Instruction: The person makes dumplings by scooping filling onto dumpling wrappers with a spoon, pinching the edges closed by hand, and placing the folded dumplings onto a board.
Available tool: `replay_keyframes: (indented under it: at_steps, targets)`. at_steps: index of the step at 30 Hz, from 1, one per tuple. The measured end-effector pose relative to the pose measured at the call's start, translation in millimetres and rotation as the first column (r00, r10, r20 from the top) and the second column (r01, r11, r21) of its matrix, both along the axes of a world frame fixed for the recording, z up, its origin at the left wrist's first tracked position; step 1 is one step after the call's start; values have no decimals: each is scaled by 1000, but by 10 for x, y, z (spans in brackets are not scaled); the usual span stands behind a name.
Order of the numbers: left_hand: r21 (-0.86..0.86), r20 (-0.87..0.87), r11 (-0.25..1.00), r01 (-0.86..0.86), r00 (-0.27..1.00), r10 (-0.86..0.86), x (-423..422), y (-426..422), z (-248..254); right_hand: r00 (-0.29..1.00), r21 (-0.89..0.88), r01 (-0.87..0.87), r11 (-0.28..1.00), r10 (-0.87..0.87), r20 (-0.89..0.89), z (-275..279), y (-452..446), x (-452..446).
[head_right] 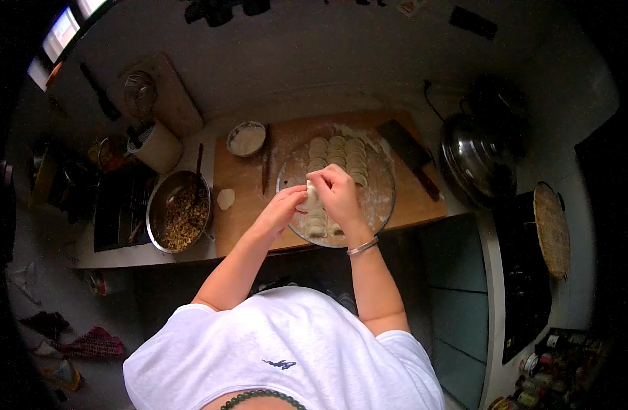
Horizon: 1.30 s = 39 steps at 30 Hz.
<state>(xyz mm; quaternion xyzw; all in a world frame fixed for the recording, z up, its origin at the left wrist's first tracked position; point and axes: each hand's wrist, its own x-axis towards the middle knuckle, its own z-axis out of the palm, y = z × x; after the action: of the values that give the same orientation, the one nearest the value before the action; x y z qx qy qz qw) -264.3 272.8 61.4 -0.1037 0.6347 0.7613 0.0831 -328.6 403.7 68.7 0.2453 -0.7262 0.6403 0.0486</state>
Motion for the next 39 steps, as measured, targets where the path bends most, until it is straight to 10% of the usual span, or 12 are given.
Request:
replay_keyframes:
  at_steps: [8, 16, 28, 39]
  targets:
    - [15, 49, 993, 119, 992, -119, -59, -1, -420, 976, 126, -193, 973, 177, 127, -298, 131, -96]
    - [521, 179, 852, 55, 969, -172, -73, 392, -792, 874, 390, -382, 838, 189, 448, -544, 614, -52]
    - [-91, 170, 966, 241, 960, -223, -190, 790, -1438, 999, 821, -37, 569, 18, 32, -890, 710, 165]
    - [222, 109, 973, -57, 993, 33, 107, 303, -1268, 986, 813, 163, 559, -72, -147, -1510, 631, -771]
